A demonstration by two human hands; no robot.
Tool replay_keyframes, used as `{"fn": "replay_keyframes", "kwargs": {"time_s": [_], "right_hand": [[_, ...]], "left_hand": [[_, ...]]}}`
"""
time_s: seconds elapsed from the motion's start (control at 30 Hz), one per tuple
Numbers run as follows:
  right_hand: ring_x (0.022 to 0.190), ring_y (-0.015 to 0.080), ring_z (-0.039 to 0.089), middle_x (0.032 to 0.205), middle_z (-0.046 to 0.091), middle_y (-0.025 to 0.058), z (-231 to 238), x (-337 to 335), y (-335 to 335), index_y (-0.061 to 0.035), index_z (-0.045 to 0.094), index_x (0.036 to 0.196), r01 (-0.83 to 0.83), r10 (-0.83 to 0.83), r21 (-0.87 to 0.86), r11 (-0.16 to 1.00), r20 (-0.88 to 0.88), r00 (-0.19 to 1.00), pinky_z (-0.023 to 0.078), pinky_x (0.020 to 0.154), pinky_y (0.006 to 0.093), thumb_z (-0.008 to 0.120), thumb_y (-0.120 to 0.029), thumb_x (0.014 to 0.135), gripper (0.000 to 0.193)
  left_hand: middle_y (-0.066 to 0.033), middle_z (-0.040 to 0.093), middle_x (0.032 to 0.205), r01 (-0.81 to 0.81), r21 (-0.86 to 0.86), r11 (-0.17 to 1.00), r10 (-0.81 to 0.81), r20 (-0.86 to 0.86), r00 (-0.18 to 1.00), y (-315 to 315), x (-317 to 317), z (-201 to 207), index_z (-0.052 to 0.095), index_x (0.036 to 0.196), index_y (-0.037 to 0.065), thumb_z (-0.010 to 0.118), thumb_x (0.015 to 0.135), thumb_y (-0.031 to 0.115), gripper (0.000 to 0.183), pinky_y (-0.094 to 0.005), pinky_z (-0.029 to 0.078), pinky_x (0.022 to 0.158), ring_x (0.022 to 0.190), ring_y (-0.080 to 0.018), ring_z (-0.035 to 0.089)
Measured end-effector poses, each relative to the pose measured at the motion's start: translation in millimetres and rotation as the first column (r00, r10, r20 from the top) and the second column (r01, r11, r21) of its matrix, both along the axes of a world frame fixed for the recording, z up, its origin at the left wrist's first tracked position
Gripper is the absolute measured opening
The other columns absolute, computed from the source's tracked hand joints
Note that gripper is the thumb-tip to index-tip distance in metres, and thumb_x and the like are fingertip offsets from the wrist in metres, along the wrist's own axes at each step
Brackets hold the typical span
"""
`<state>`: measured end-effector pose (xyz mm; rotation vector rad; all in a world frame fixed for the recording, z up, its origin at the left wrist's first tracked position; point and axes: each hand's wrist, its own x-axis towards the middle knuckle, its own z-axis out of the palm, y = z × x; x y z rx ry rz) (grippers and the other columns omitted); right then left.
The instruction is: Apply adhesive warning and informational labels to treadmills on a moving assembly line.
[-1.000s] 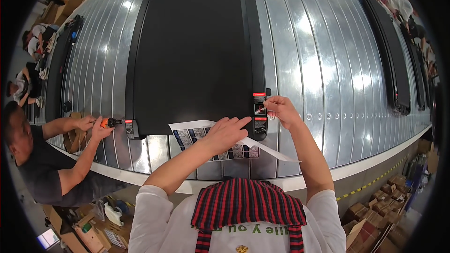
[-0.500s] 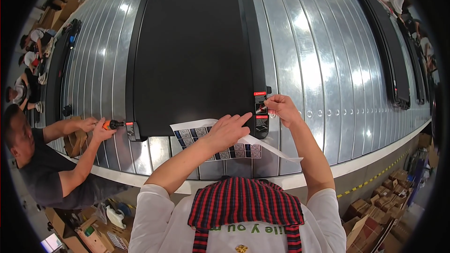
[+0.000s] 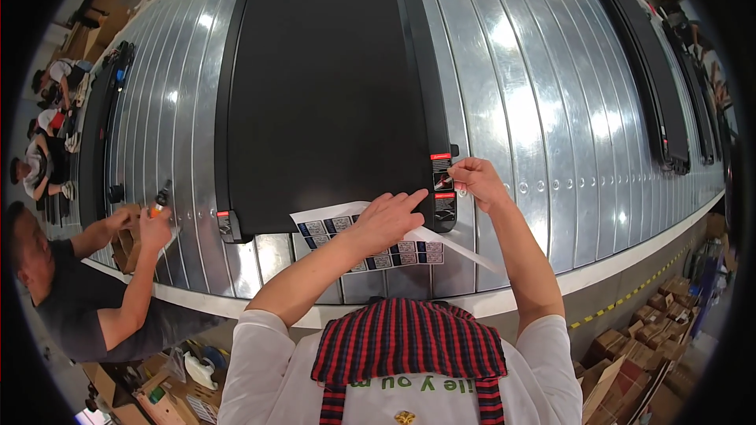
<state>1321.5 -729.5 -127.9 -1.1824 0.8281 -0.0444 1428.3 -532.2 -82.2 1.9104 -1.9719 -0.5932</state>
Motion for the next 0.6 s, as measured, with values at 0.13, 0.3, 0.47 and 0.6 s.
{"fn": "replay_keyframes", "kwargs": {"time_s": [0.13,0.3,0.47,0.6], "right_hand": [[0.056,0.0078,0.047,0.067,0.057,0.0037,1.8,-0.8,-0.4,0.0006,0.059,0.074,0.021,-0.021,0.018,1.000,-0.013,1.000,0.036,0.050,0.0206,0.063,-0.007,0.076,0.009],[0.055,0.0075,0.047,0.066,0.057,0.0035,2.0,-0.4,1.7,0.0003,0.059,0.074,0.021,-0.021,-0.003,1.000,-0.009,1.000,0.036,0.049,0.0205,0.063,-0.007,0.076,0.009],[0.054,0.0074,0.046,0.064,0.056,0.0030,3.9,-0.2,3.9,-0.0004,0.058,0.072,0.035,-0.035,-0.019,0.999,-0.002,0.999,0.035,0.048,0.0205,0.063,-0.008,0.076,0.010],[0.054,0.0075,0.046,0.064,0.055,0.0028,-2.6,-2.1,3.6,-0.0003,0.057,0.071,0.031,-0.031,-0.053,0.998,-0.006,0.999,0.035,0.048,0.0209,0.063,-0.008,0.076,0.011]], "left_hand": [[-0.0137,0.041,0.126,0.013,-0.049,0.999,-0.013,-0.009,1.000,-1.0,1.5,0.0,0.056,0.078,0.006,0.055,0.064,0.001,0.014,-0.0349,0.039,0.076,0.090,-0.0232,0.050],[-0.0122,0.043,0.124,0.067,0.017,0.998,-0.067,0.002,0.998,-11.7,2.8,6.5,0.056,0.069,0.006,0.059,0.060,0.002,0.011,-0.0343,0.039,0.071,0.087,-0.0206,0.050],[-0.0096,0.043,0.124,0.099,0.086,0.991,-0.104,0.060,0.993,-18.7,2.0,4.1,0.058,0.068,0.006,0.060,0.059,0.001,0.010,-0.0334,0.039,0.070,0.087,-0.0194,0.050],[-0.0090,0.042,0.125,0.093,0.112,0.989,-0.099,0.043,0.994,-19.9,1.2,3.8,0.059,0.069,0.006,0.060,0.059,0.000,0.011,-0.0339,0.039,0.070,0.087,-0.0200,0.050]]}}
